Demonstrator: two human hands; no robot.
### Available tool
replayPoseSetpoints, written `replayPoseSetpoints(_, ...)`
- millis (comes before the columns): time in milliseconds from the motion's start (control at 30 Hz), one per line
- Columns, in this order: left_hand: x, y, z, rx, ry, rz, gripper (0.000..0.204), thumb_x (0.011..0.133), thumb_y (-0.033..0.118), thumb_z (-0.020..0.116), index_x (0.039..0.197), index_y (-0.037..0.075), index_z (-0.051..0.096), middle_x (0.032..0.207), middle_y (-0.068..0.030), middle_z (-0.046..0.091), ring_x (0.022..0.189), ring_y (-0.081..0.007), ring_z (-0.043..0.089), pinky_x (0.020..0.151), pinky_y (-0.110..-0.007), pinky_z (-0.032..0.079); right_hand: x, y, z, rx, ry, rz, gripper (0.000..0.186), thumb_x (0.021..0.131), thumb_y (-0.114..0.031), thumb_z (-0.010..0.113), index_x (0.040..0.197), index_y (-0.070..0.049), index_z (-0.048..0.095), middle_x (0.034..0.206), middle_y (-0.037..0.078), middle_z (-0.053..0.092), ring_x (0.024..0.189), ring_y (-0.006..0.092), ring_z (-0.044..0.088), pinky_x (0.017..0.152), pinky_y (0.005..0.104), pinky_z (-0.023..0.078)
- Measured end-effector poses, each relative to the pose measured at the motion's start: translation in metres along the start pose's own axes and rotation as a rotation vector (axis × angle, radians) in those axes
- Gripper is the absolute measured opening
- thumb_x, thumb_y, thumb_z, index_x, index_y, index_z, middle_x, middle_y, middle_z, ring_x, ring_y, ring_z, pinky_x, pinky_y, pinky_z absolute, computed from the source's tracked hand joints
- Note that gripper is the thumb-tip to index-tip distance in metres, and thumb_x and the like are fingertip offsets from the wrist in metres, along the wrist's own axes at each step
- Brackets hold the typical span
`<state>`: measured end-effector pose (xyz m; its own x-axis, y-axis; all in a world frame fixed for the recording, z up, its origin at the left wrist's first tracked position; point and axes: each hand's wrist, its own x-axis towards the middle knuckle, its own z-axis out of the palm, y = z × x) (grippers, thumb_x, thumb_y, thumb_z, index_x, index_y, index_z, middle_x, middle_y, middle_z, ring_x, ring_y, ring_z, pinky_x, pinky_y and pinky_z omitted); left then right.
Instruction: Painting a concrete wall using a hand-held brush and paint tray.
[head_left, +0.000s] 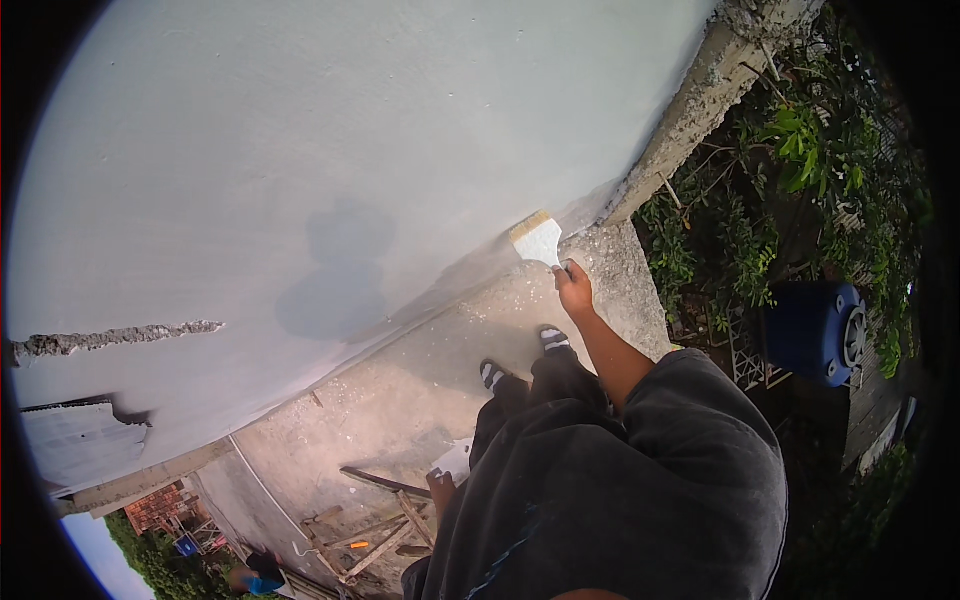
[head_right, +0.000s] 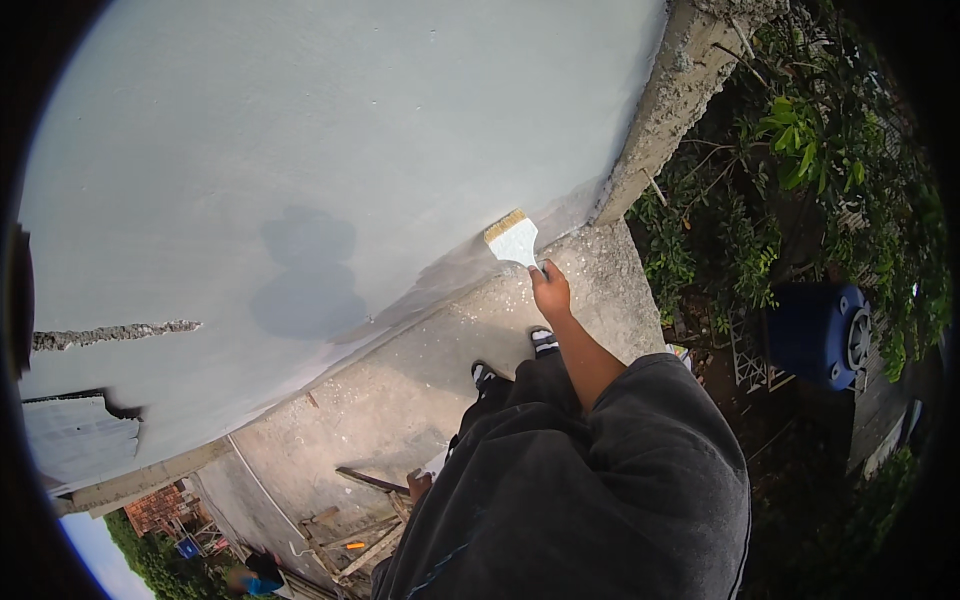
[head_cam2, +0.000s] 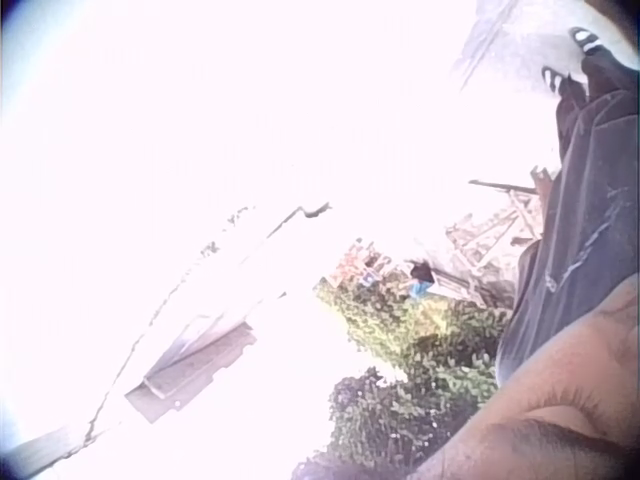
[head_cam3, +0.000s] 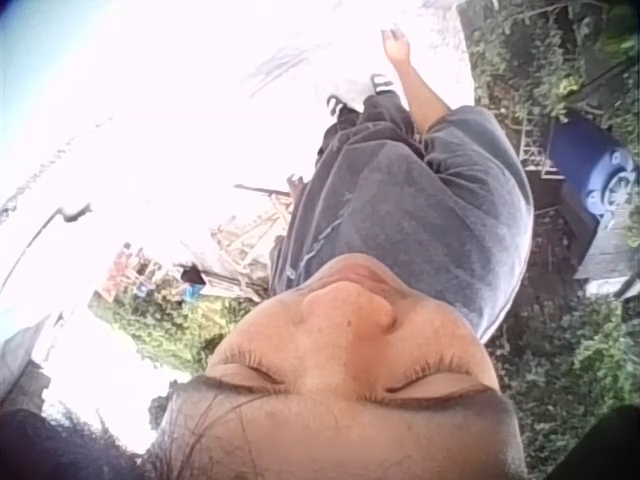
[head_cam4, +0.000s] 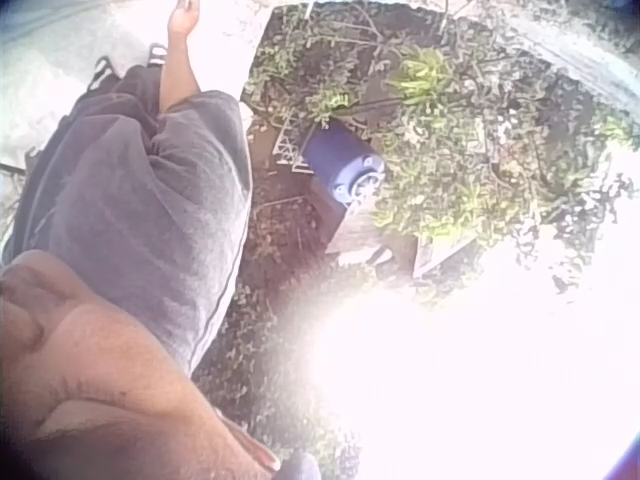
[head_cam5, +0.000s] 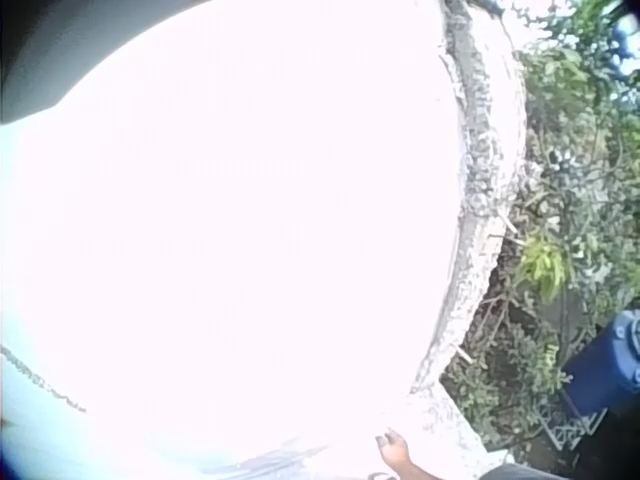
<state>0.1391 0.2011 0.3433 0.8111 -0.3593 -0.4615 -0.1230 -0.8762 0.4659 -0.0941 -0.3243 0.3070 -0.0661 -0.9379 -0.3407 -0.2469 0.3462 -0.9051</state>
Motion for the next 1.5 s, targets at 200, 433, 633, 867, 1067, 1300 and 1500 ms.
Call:
replayPoseSetpoints(200, 0.001, 0.024, -0.005, -0.046, -0.027, -0.005, 0.041, 0.079, 0.014, 0.058, 0.115, 0.0, 0.043, 0.086, -0.0189, 0.061, 0.076, -0.0266, 0.06, 0.068, -0.038, 0.047, 0.014, 0.018, 0.025, -0.277, 0.062, 0.08, 0.028, 0.084, -0.031, 0.057, 0.085, -0.004, 0.059, 0.073, 0.013, 0.062, 0.069, 0.0277, 0.059, 0.065, 0.0377, 0.045)
replayPoseSetpoints(433, -0.01, 0.008, -0.01, -0.014, 0.011, -0.016, 0.04, 0.08, 0.015, 0.059, 0.113, 0.0, 0.043, 0.081, -0.0176, 0.062, 0.075, -0.026, 0.059, 0.069, -0.037, 0.046, -0.014, -0.011, 0.066, -0.474, -0.231, 0.309, 0.038, 0.083, -0.032, 0.049, 0.105, -0.004, 0.06, 0.109, 0.021, 0.061, 0.105, 0.0359, 0.057, 0.09, 0.0421, 0.044)
replayPoseSetpoints(633, -0.004, 0.016, -0.017, -0.086, -0.128, -0.129, 0.037, 0.08, 0.016, 0.057, 0.111, -0.003, 0.048, 0.107, -0.0215, 0.052, 0.1, -0.0302, 0.053, 0.084, -0.038, 0.044, -0.024, -0.036, 0.092, -0.45, -0.324, 0.321, 0.049, 0.085, -0.035, 0.047, 0.122, -0.003, 0.052, 0.12, 0.023, 0.055, 0.113, 0.0365, 0.052, 0.096, 0.0414, 0.041)
replayPoseSetpoints(867, 0.043, -0.026, -0.036, 0.006, -0.154, -0.089, 0.039, 0.08, 0.016, 0.057, 0.112, -0.003, 0.046, 0.102, -0.0228, 0.055, 0.09, -0.0297, 0.057, 0.078, -0.037, 0.046, -0.082, -0.036, 0.093, -0.209, -0.074, 0.112, 0.032, 0.085, -0.032, 0.054, 0.092, -0.001, 0.059, 0.085, 0.019, 0.062, 0.082, 0.0335, 0.059, 0.073, 0.0398, 0.044)
replayPoseSetpoints(1067, 0.078, 0.046, -0.09, 0.001, -0.219, -0.109, 0.041, 0.078, 0.016, 0.06, 0.112, 0.0, 0.045, 0.084, -0.0172, 0.06, 0.078, -0.0245, 0.06, 0.07, -0.041, 0.047, -0.073, 0.009, 0.114, 0.005, -0.097, 0.128, 0.049, 0.084, -0.032, 0.059, 0.12, 0.002, 0.054, 0.117, 0.023, 0.057, 0.111, 0.0333, 0.055, 0.093, 0.035, 0.042)
replayPoseSetpoints(1300, 0.133, 0.023, -0.136, -0.027, -0.235, -0.058, 0.041, 0.085, 0.017, 0.054, 0.12, 0.002, 0.039, 0.083, -0.0154, 0.06, 0.066, -0.022, 0.058, 0.058, -0.034, 0.046, -0.083, -0.006, 0.146, -0.34, -0.036, 0.282, 0.052, 0.085, -0.036, 0.05, 0.124, -0.002, 0.051, 0.119, 0.021, 0.057, 0.112, 0.0342, 0.053, 0.095, 0.0393, 0.041)
replayPoseSetpoints(1500, 0.202, -0.077, -0.161, 0.288, -0.246, 0.49, 0.044, 0.079, 0.018, 0.061, 0.116, 0.004, 0.04, 0.077, -0.0149, 0.06, 0.069, -0.0267, 0.058, 0.063, -0.04, 0.047, -0.099, -0.069, 0.154, -0.434, -0.086, 0.332, 0.045, 0.084, -0.034, 0.048, 0.116, -0.003, 0.056, 0.116, 0.021, 0.058, 0.11, 0.0354, 0.054, 0.093, 0.0414, 0.042)
